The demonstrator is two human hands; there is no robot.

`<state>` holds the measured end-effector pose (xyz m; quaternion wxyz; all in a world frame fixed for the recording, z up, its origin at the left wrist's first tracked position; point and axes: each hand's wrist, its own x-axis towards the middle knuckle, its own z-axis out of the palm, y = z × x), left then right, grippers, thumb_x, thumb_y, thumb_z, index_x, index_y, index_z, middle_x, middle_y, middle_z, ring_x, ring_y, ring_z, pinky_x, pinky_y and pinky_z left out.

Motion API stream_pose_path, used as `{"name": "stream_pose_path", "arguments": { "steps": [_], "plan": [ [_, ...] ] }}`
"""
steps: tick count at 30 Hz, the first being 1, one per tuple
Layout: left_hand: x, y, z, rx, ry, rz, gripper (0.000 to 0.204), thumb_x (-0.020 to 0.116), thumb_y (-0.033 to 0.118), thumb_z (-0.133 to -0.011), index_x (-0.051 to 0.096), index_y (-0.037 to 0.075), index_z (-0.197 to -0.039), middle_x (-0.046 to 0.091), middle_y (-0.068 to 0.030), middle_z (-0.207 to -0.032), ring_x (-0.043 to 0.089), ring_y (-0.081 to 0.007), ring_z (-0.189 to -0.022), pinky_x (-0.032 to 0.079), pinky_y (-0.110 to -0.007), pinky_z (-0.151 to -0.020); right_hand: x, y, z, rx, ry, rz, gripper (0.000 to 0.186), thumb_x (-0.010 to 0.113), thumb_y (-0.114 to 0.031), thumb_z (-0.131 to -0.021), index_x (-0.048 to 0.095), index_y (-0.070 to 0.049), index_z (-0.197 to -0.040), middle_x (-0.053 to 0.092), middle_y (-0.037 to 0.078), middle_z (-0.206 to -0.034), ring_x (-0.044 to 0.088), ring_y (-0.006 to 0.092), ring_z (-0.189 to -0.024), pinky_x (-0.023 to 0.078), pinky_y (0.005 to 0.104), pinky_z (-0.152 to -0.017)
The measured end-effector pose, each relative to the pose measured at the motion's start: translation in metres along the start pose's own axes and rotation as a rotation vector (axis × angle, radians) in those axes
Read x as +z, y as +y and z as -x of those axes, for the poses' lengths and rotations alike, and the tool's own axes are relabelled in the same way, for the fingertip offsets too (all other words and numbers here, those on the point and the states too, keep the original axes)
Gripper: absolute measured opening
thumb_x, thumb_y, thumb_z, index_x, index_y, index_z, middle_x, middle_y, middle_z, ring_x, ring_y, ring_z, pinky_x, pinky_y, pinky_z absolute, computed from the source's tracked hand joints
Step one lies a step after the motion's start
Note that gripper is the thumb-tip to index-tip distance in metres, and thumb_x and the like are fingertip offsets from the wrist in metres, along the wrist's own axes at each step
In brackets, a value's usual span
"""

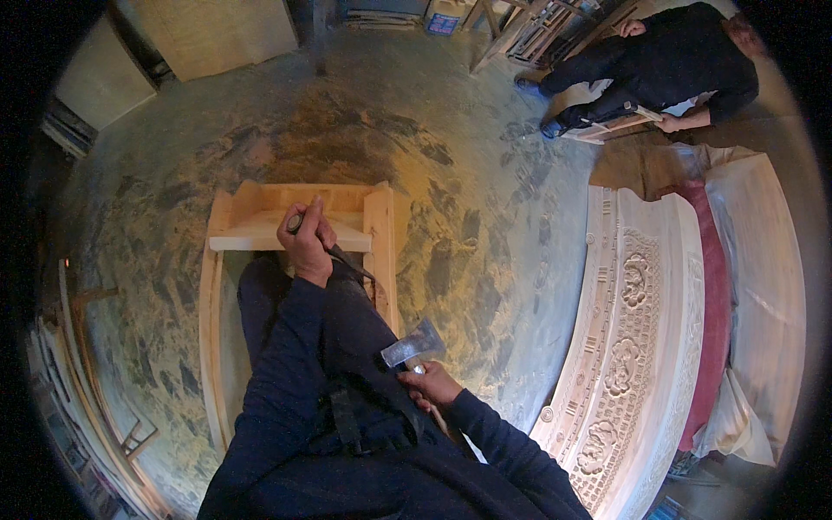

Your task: The person uses a hatchet to carve and shape a wooden block that is part of a larger wooden frame by striking it repeatedly while sitting on the frame.

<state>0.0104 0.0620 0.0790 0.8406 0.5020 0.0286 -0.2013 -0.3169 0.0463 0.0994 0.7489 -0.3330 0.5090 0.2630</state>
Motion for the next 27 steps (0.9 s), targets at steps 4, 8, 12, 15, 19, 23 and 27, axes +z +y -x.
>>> {"name": "stream_pose_path", "arguments": {
  "steps": [4, 8, 12, 15, 19, 23, 27],
  "plan": [
    [0.002, -0.002, 0.002, 0.002, 0.006, 0.005, 0.032, 0.071, 0.014, -0.093, 0.049, 0.013, -0.069, 0.043, 0.0022, -0.051, 0.036, -0.0091, -0.04, 0.027, -0.03, -0.039, -0.002, 0.003, -0.003, -0.002, -0.01, -0.01, 0.018, 0.07, -0.02, -0.092, 0.058, -0.007, -0.086, 0.054, 0.003, -0.056, 0.048, 0.0114, -0.037, 0.036, 0.0264, -0.034],
    [0.001, -0.003, 0.002, 0.005, 0.003, 0.014, 0.032, 0.071, 0.015, -0.093, 0.049, 0.013, -0.07, 0.044, 0.002, -0.052, 0.037, -0.0089, -0.04, 0.027, -0.03, -0.039, 0.0, -0.001, -0.001, 0.002, -0.011, -0.036, 0.016, 0.069, -0.019, -0.092, 0.059, -0.007, -0.088, 0.053, 0.003, -0.056, 0.048, 0.0114, -0.036, 0.036, 0.0262, -0.034],
    [0.005, -0.006, 0.002, 0.009, 0.055, 0.003, 0.033, 0.072, 0.017, -0.093, 0.049, 0.012, -0.07, 0.045, 0.0014, -0.052, 0.037, -0.0094, -0.041, 0.027, -0.031, -0.039, 0.001, 0.0, 0.0, -0.006, -0.028, -0.039, 0.016, 0.069, -0.018, -0.091, 0.057, -0.008, -0.09, 0.052, 0.002, -0.057, 0.045, 0.0104, -0.036, 0.033, 0.0252, -0.034],
    [0.005, -0.009, 0.004, 0.063, 0.11, -0.03, 0.033, 0.072, 0.019, -0.093, 0.049, 0.012, -0.07, 0.045, 0.0008, -0.052, 0.037, -0.0095, -0.041, 0.027, -0.031, -0.039, 0.004, -0.004, 0.002, -0.002, -0.029, -0.02, 0.017, 0.069, -0.018, -0.091, 0.055, -0.009, -0.092, 0.051, 0.001, -0.058, 0.043, 0.0099, -0.036, 0.032, 0.0247, -0.034],
    [0.009, -0.014, 0.009, 0.126, 0.165, -0.081, 0.034, 0.072, 0.016, -0.093, 0.047, 0.011, -0.07, 0.045, 0.0027, -0.055, 0.038, -0.0062, -0.044, 0.028, -0.027, -0.04, 0.003, -0.004, 0.001, 0.017, -0.016, -0.008, 0.017, 0.069, -0.018, -0.092, 0.054, -0.01, -0.093, 0.05, 0.001, -0.057, 0.043, 0.0099, -0.036, 0.033, 0.0246, -0.034],
    [0.009, -0.01, 0.01, 0.106, 0.11, -0.043, 0.035, 0.073, 0.013, -0.092, 0.046, 0.01, -0.071, 0.046, 0.0042, -0.057, 0.039, -0.0045, -0.046, 0.028, -0.025, -0.04, 0.005, -0.005, 0.002, 0.025, -0.008, -0.013, 0.017, 0.068, -0.018, -0.092, 0.053, -0.011, -0.093, 0.05, 0.0, -0.057, 0.043, 0.01, -0.036, 0.033, 0.0245, -0.034],
    [0.011, -0.005, 0.009, 0.054, 0.082, -0.022, 0.035, 0.072, 0.013, -0.092, 0.046, 0.01, -0.071, 0.046, 0.0043, -0.058, 0.04, -0.0047, -0.046, 0.029, -0.025, -0.04, 0.002, 0.0, -0.002, 0.003, -0.022, -0.017, 0.017, 0.069, -0.02, -0.092, 0.056, -0.009, -0.092, 0.052, 0.002, -0.057, 0.046, 0.0112, -0.036, 0.035, 0.0264, -0.034]
  ]
}}
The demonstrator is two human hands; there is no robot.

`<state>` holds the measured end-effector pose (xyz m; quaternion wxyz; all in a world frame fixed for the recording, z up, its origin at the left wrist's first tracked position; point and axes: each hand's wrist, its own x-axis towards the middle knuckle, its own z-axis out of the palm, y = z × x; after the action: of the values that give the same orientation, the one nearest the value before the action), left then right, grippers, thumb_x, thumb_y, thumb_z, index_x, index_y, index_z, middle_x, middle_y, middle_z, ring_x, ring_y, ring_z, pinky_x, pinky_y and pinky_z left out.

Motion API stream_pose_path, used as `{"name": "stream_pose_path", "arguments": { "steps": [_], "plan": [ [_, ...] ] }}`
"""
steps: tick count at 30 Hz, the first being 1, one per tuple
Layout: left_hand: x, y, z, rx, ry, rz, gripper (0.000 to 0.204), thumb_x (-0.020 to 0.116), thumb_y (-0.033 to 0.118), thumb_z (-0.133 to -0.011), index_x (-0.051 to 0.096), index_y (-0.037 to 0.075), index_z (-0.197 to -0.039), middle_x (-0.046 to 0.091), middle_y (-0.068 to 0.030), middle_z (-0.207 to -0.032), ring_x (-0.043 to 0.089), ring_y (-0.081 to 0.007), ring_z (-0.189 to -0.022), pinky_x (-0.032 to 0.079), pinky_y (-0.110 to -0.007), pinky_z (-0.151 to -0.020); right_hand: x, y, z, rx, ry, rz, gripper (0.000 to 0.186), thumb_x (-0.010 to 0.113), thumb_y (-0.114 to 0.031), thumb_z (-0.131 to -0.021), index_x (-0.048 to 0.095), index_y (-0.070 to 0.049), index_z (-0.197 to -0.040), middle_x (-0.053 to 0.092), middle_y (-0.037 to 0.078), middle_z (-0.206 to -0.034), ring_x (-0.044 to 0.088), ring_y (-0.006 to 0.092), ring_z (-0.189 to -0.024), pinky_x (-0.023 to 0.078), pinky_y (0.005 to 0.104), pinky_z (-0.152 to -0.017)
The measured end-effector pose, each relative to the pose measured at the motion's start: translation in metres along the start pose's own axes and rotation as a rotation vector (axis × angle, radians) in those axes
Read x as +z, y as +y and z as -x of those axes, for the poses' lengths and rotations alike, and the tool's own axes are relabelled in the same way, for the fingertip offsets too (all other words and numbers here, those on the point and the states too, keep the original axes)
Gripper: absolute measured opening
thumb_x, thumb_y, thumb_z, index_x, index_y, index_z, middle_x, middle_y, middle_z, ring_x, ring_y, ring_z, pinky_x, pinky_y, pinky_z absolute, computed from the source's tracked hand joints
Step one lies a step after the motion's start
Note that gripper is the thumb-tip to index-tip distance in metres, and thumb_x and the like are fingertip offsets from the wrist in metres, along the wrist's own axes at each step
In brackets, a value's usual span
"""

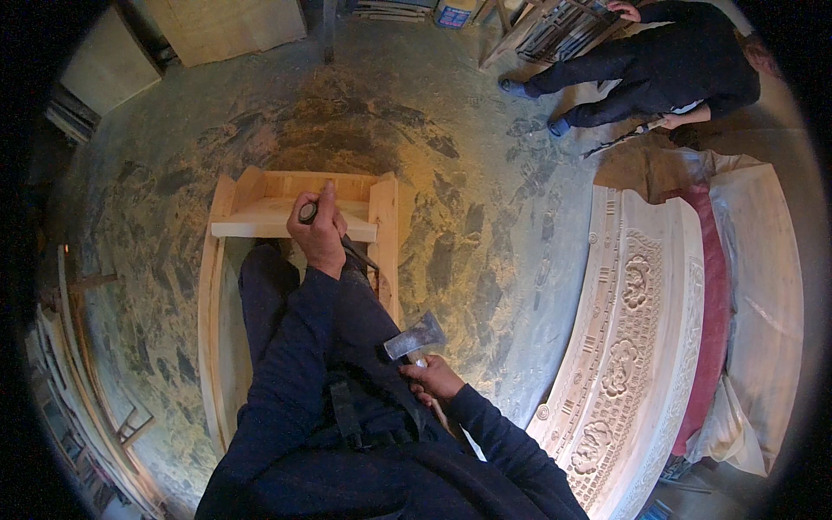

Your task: The person uses a hatchet to carve and shape a wooden block that is part of a larger wooden frame by striking it repeatedly while sitting on the frame.

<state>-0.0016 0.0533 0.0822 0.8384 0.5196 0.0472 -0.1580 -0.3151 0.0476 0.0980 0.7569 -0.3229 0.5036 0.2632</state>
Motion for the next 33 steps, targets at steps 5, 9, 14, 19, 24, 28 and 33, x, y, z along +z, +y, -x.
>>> {"name": "stream_pose_path", "arguments": {
  "steps": [5, 9, 14, 19, 24, 28, 33],
  "plan": [
    [-0.004, -0.003, -0.001, -0.003, 0.002, -0.014, 0.034, 0.073, 0.012, -0.092, 0.046, 0.01, -0.071, 0.046, 0.0044, -0.058, 0.04, -0.0047, -0.047, 0.029, -0.024, -0.041, 0.0, 0.001, 0.0, 0.006, 0.005, 0.004, 0.017, 0.069, -0.021, -0.092, 0.058, -0.008, -0.092, 0.053, 0.003, -0.058, 0.047, 0.0121, -0.036, 0.036, 0.0272, -0.034],
    [-0.006, -0.002, -0.002, -0.004, -0.01, 0.004, 0.034, 0.074, 0.013, -0.091, 0.046, 0.01, -0.071, 0.047, 0.0046, -0.059, 0.041, -0.0047, -0.048, 0.03, -0.024, -0.041, 0.0, -0.001, 0.0, 0.015, 0.008, 0.002, 0.017, 0.07, -0.02, -0.091, 0.058, -0.008, -0.094, 0.054, 0.003, -0.058, 0.047, 0.012, -0.037, 0.036, 0.027, -0.035],
    [-0.008, -0.016, -0.008, 0.024, -0.007, -0.046, 0.034, 0.072, 0.016, -0.093, 0.048, 0.011, -0.069, 0.045, 0.0016, -0.056, 0.039, -0.01, -0.045, 0.03, -0.033, -0.041, 0.004, -0.003, 0.002, 0.026, 0.007, -0.005, 0.017, 0.07, -0.02, -0.092, 0.057, -0.009, -0.095, 0.053, 0.003, -0.058, 0.046, 0.0112, -0.037, 0.035, 0.0261, -0.035],
    [0.028, -0.032, -0.009, 0.217, -0.082, -0.432, 0.032, 0.078, 0.019, -0.088, 0.053, 0.005, -0.073, 0.046, 0.0019, -0.059, 0.041, -0.0077, -0.056, 0.039, -0.03, -0.051, 0.011, -0.01, 0.007, 0.019, 0.042, 0.03, 0.017, 0.069, -0.018, -0.092, 0.054, -0.011, -0.095, 0.05, 0.001, -0.057, 0.043, 0.0101, -0.036, 0.032, 0.0248, -0.034],
    [0.057, -0.042, -0.012, 0.206, -0.42, -0.563, 0.035, 0.08, 0.024, -0.085, 0.053, 0.005, -0.074, 0.044, 0.0003, -0.058, 0.041, -0.0084, -0.059, 0.039, -0.03, -0.054, 0.008, -0.002, 0.002, 0.012, 0.011, -0.013, 0.016, 0.068, -0.017, -0.092, 0.054, -0.011, -0.096, 0.048, 0.0, -0.057, 0.042, 0.0099, -0.037, 0.033, 0.0247, -0.035],
    [0.048, -0.038, -0.015, 0.184, -0.478, -0.547, 0.038, 0.077, 0.026, -0.09, 0.049, 0.009, -0.071, 0.04, 0.0033, -0.059, 0.035, -0.008, -0.059, 0.035, -0.03, -0.053, 0.008, 0.0, 0.005, 0.012, 0.016, -0.04, 0.015, 0.068, -0.017, -0.093, 0.054, -0.012, -0.096, 0.048, 0.0, -0.057, 0.042, 0.0098, -0.037, 0.032, 0.0246, -0.034],
    [0.028, -0.032, -0.023, 0.191, -0.325, -0.495, 0.04, 0.076, 0.029, -0.091, 0.048, 0.01, -0.071, 0.039, 0.0033, -0.059, 0.033, -0.0092, -0.058, 0.034, -0.032, -0.054, 0.009, -0.001, 0.005, 0.003, 0.009, -0.026, 0.015, 0.068, -0.016, -0.093, 0.054, -0.011, -0.095, 0.048, 0.0, -0.057, 0.042, 0.0099, -0.037, 0.033, 0.0247, -0.034]
  ]
}}
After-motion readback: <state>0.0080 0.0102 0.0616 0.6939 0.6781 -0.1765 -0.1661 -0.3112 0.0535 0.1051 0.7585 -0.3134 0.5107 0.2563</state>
